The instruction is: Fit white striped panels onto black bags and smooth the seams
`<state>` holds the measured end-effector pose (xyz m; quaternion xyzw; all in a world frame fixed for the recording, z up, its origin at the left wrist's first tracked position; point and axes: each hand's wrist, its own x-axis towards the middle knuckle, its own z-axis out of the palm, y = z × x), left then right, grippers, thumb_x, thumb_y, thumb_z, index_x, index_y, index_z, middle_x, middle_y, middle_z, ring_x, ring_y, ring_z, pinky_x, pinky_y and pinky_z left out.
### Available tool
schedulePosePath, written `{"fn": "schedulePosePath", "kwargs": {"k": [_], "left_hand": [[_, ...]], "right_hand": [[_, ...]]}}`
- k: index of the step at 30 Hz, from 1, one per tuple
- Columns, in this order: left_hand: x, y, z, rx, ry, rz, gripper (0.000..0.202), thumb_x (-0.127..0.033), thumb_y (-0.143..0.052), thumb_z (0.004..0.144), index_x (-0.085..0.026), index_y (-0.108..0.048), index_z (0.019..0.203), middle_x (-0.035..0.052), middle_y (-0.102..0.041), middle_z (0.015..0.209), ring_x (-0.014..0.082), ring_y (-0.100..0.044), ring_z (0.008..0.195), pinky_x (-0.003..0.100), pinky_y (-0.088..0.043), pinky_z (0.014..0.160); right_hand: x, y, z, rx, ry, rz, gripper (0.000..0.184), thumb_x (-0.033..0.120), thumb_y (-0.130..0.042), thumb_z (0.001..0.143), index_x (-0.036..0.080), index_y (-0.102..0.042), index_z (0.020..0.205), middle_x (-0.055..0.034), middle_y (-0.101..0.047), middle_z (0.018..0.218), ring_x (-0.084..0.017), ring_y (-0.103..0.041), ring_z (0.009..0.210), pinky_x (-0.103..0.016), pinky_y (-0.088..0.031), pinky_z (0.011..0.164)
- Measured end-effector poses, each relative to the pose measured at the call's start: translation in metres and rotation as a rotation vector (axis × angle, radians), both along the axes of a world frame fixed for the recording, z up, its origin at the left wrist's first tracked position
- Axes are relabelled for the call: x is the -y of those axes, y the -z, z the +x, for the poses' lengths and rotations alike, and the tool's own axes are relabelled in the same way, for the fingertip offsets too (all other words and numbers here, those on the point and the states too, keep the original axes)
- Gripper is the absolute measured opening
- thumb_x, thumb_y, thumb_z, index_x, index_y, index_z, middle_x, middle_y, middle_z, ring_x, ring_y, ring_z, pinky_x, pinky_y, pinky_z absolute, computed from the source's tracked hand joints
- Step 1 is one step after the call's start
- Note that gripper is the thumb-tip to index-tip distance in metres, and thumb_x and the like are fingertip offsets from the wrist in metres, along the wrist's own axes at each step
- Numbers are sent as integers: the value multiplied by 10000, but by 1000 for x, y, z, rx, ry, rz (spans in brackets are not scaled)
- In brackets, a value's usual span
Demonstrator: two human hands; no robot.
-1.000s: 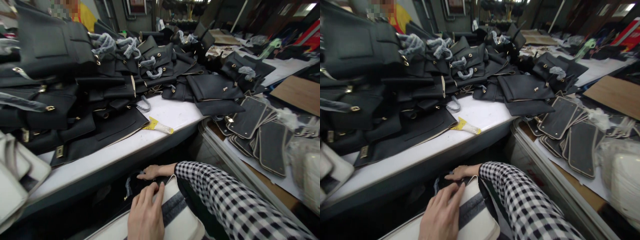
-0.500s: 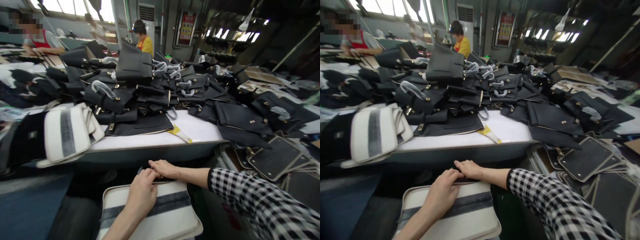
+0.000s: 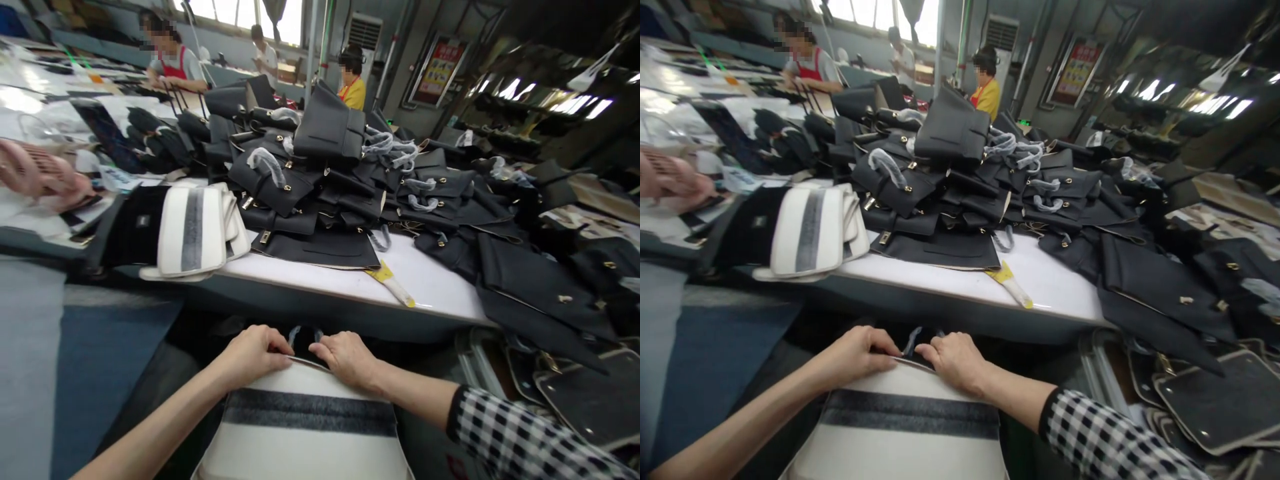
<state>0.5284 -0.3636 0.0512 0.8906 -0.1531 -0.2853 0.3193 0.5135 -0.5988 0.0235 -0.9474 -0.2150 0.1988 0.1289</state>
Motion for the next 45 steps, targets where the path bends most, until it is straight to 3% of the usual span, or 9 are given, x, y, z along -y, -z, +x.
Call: {"fn": "schedulePosePath", "kwargs": {"k": [8,15,21,26,30,33,37,45], "left_hand": [[-5,2,-3,50,-20,29,227,-325,-628,715,-371,-769,887,-44,-741,961,239,-653,950,291,-419,731],[-12,13,-16,171,27,-66,208,-283,-611,797,-371,-765,907,-63,-717,958,179,-637,918,283,-396,759],[-21,18,-23,273,89,-170,187,-308,-583,872,-335,-764,912,-37,-720,979,195,-599,903,329,-339,800],[-32,17,-19,141,7,-280,136,-334,-648,804,-290,-776,815,-36,-734,886,192,-615,855,291,-362,740],[-53,19,-22,-58,-124,-389,257,-330,-649,756,-240,-771,964,-21,-752,865,200,-660,814,249,-428,673],[-63,26,-29,-166,-262,-459,358,-326,-637,733,-176,-746,1040,19,-759,954,232,-675,893,252,-474,718],[-60,38,-35,-182,-404,-508,351,-304,-629,712,-141,-754,996,43,-761,897,233,-671,849,268,-473,702],[-61,39,-37,-111,-351,-566,283,-246,-632,727,-203,-777,966,3,-764,930,230,-669,903,269,-465,784]], "right_hand": [[-6,-2,3,11,-55,-71,682,552,-113,1008,225,-702,907,-72,-743,891,-235,-696,835,-318,-440,710],[-19,-5,-1,-1,-120,-134,658,526,-87,1010,291,-701,1004,-58,-744,907,-256,-697,827,-340,-448,683],[-40,-10,-5,-10,-197,-168,592,474,-92,1021,335,-667,1062,-31,-740,957,-244,-688,826,-352,-465,703],[-57,-13,-5,5,-224,-168,592,450,-63,1024,315,-637,1077,-28,-726,915,-235,-684,789,-333,-457,669],[-64,-14,-4,-5,-233,-155,620,457,-53,1021,271,-645,998,-35,-717,864,-223,-679,767,-309,-437,645],[-68,-15,-3,-22,-248,-135,601,444,-66,1024,272,-641,993,-30,-717,891,-217,-677,774,-302,-421,632],[-75,-16,-3,-37,-254,-109,595,438,-56,1022,276,-629,1026,-34,-715,917,-222,-675,783,-307,-419,630],[-93,-13,3,-46,-315,-32,534,394,-81,1027,261,-593,1097,-53,-714,980,-253,-681,847,-362,-494,715]]}}
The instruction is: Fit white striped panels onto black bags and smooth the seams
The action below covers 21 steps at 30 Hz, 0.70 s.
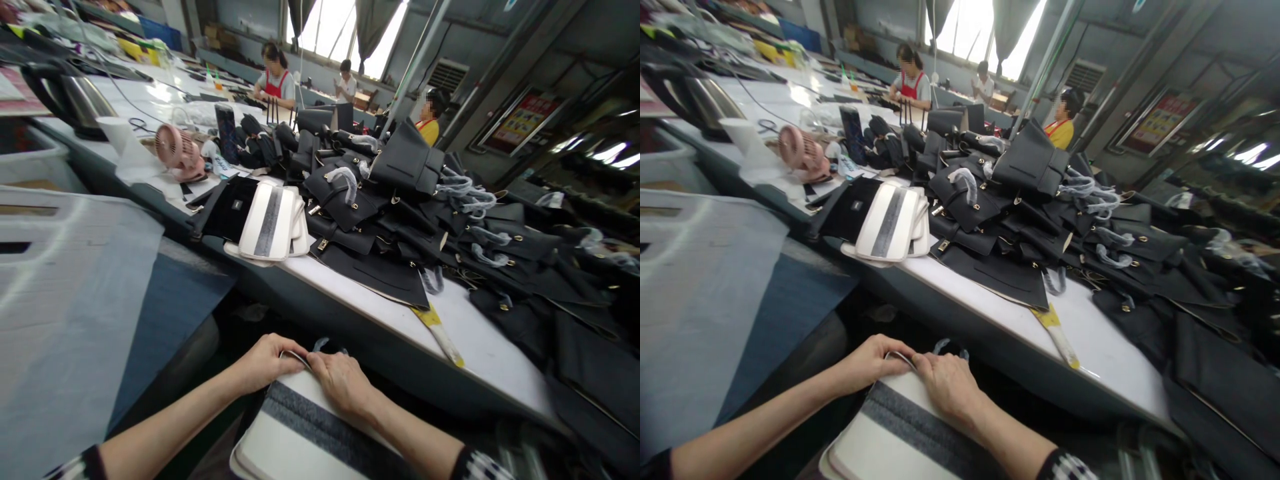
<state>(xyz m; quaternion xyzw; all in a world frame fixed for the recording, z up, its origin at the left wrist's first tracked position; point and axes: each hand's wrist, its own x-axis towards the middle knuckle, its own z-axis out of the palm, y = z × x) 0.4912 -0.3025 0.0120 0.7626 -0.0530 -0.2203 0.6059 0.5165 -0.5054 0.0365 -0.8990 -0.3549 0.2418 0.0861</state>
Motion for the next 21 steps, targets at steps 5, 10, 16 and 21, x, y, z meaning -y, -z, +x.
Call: {"fn": "schedulePosePath", "kwargs": {"k": [5,10,16,21], "left_hand": [[-6,-9,-7,104,31,62,285,-272,-616,783,-240,-767,1023,-24,-761,915,210,-663,867,244,-444,776],[-12,-15,-3,143,98,147,237,-382,-679,766,-229,-789,909,-25,-750,810,196,-646,754,233,-420,680],[-10,-16,13,41,147,154,401,-506,-563,845,-181,-785,919,10,-755,866,216,-646,803,238,-421,653],[-6,-17,37,-19,221,258,360,-503,-669,742,-171,-765,843,14,-721,769,191,-607,745,233,-405,624]], "right_hand": [[-14,1,5,-6,-78,-1,410,338,-201,1017,280,-508,1283,-80,-705,1062,-285,-680,905,-403,-510,742],[-23,0,7,-31,-93,0,439,406,-209,1012,252,-551,1240,-100,-708,1055,-302,-684,898,-410,-514,734],[-16,2,10,-135,17,22,715,524,-25,995,168,-643,1048,-155,-714,1009,-312,-682,931,-420,-505,779],[0,-3,11,-260,60,57,691,595,-79,974,185,-579,1216,-166,-696,1098,-340,-674,968,-476,-500,809]]}}
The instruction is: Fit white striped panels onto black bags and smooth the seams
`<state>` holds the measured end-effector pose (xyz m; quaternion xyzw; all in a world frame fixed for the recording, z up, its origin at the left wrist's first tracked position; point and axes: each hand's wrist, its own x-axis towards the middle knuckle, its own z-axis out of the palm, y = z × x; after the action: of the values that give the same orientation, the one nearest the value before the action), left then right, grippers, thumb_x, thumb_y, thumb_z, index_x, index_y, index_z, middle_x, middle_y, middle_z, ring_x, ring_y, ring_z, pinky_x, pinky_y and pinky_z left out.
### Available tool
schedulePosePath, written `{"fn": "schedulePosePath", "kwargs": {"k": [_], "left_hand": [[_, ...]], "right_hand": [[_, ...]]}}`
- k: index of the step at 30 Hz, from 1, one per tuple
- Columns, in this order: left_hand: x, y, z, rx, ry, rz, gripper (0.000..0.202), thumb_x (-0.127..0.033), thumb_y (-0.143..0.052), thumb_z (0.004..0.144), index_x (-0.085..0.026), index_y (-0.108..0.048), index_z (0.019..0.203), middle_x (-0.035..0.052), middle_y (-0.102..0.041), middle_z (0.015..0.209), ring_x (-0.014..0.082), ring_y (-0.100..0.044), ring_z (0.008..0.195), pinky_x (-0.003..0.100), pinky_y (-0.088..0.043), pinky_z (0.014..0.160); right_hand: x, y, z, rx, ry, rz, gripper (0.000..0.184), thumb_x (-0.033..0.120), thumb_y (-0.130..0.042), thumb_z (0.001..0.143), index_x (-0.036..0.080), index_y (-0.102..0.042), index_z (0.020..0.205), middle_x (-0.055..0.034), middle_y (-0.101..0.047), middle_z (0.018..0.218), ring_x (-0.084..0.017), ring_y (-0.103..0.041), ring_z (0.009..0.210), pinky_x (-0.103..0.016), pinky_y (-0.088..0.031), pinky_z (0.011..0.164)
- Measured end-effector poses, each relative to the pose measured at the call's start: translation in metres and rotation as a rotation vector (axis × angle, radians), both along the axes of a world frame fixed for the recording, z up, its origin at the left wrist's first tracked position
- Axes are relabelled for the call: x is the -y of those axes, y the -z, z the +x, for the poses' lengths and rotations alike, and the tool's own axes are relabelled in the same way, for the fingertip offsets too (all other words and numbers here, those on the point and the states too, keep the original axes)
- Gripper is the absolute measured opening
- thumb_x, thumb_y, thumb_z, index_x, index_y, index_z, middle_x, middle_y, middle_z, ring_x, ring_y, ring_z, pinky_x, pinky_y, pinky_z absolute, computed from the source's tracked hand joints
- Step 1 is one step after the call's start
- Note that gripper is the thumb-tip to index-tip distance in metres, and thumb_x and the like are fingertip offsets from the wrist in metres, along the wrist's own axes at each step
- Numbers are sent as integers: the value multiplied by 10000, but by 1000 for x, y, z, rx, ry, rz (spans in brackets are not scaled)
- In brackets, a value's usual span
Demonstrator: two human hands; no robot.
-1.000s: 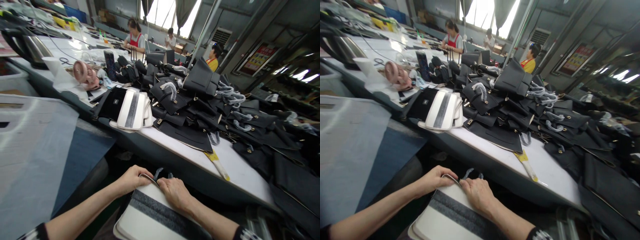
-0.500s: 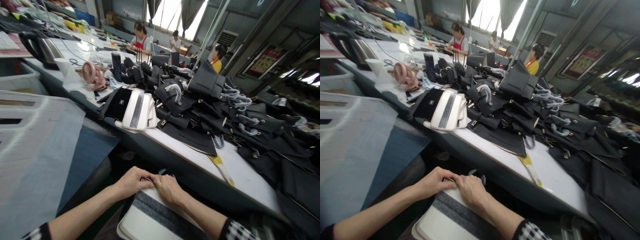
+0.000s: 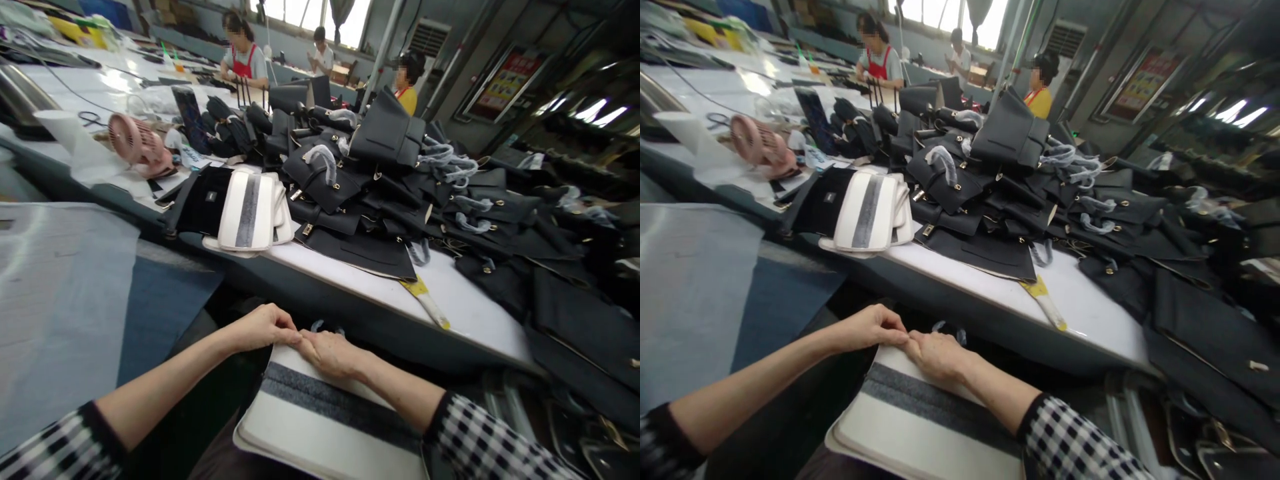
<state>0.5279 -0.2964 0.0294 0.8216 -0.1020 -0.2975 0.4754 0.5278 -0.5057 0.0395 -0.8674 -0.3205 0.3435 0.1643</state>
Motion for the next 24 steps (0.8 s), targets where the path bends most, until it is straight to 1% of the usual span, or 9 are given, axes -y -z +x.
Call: {"fn": "schedulePosePath", "kwargs": {"k": [3,6,8,11,15,17,19,22,24], "left_hand": [[6,-1,13,-47,56,62,369,-516,-729,657,-161,-720,756,10,-667,680,171,-566,664,232,-383,558],[14,-1,21,-123,125,117,391,-533,-735,618,-168,-670,742,-9,-590,599,160,-528,578,232,-381,488],[17,-2,24,-159,162,155,399,-538,-733,607,-174,-641,742,-16,-562,587,157,-518,556,229,-385,458],[20,-3,28,-191,203,205,383,-522,-730,608,-180,-612,733,-7,-578,618,159,-526,568,224,-401,448],[21,-5,33,-262,261,251,381,-526,-704,643,-197,-696,835,9,-607,662,177,-552,604,230,-432,455],[20,-6,35,-319,284,259,397,-542,-700,659,-211,-738,875,13,-607,666,177,-552,616,226,-437,473],[18,-7,36,-381,317,241,395,-556,-693,681,-224,-759,885,10,-602,669,159,-530,606,208,-412,478],[15,-8,37,-451,375,181,394,-570,-662,731,-225,-763,892,0,-585,641,136,-487,572,192,-358,477],[15,-8,39,-480,387,155,412,-581,-645,744,-214,-763,888,4,-604,640,150,-504,576,208,-371,488]], "right_hand": [[14,-6,-2,-57,15,20,637,588,-130,977,226,-543,1299,-152,-679,1166,-346,-663,1016,-502,-495,845],[30,-12,-5,-103,44,36,554,552,-214,983,300,-434,1425,-128,-598,1329,-354,-604,1149,-530,-464,923],[44,-15,-6,-149,75,24,542,548,-251,979,337,-389,1458,-111,-553,1389,-360,-563,1209,-547,-441,957],[70,-18,-8,-238,130,17,515,546,-314,969,386,-391,1452,-70,-563,1386,-335,-562,1214,-519,-439,974],[114,-20,-12,-314,189,68,484,497,-372,967,366,-439,1428,-26,-535,1417,-267,-534,1259,-415,-407,1042],[135,-23,-14,-339,209,67,480,475,-384,967,340,-455,1422,-21,-524,1425,-251,-521,1277,-390,-389,1065],[152,-27,-17,-359,236,56,475,456,-399,966,324,-465,1417,-19,-529,1419,-239,-525,1275,-370,-386,1068],[169,-31,-17,-388,284,36,460,447,-422,961,316,-498,1395,-18,-566,1382,-230,-559,1238,-339,-416,1035],[173,-31,-15,-389,300,22,455,467,-427,959,322,-516,1381,-19,-592,1353,-236,-581,1208,-338,-438,1003]]}}
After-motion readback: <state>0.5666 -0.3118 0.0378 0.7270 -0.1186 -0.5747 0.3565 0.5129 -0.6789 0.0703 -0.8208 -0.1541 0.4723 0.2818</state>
